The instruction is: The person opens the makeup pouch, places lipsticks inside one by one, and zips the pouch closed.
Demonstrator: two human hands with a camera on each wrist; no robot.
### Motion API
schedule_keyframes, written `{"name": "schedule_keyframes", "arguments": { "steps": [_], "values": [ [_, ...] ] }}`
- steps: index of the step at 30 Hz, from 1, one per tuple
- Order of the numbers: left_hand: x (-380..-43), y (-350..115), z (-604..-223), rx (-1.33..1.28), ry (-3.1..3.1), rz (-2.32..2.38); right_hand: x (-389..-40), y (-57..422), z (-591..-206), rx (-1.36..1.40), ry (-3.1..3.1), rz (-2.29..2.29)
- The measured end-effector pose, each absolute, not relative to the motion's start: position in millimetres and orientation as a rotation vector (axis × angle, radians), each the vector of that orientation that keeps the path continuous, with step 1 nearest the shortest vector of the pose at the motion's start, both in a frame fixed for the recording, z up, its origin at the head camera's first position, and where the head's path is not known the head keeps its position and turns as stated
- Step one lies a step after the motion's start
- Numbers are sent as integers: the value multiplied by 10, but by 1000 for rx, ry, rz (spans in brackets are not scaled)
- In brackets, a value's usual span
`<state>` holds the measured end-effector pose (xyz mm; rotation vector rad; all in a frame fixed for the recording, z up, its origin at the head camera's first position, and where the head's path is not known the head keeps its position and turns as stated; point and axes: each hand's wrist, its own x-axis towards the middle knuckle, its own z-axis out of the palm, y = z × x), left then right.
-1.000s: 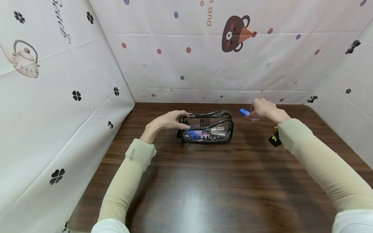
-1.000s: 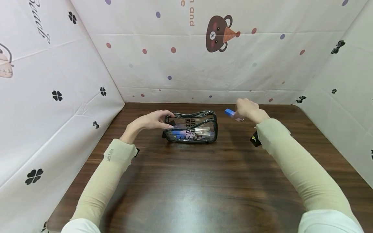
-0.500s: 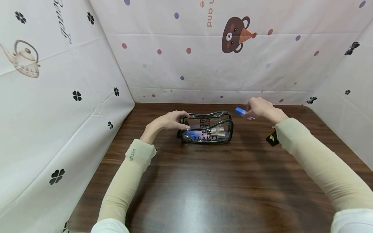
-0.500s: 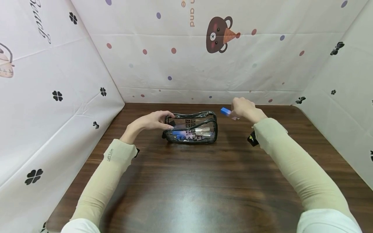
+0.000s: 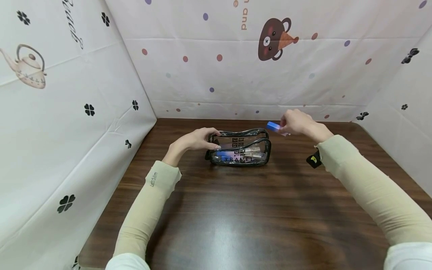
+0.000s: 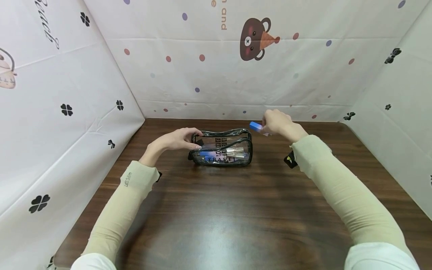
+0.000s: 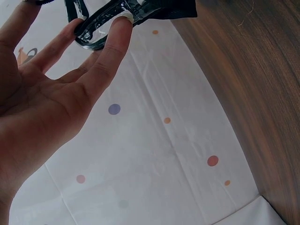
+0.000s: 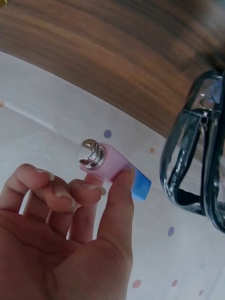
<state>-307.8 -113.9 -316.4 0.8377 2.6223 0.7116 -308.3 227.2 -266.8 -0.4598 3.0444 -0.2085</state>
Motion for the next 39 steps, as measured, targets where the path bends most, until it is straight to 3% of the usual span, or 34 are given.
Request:
{"name": "schedule_keyframes", "arguments": {
  "steps": [39],
  "values": [
    [-3082, -1141, -3175, 822, 2616, 713, -3074, 1811, -2628, -790, 3017, -251]
  ]
}}
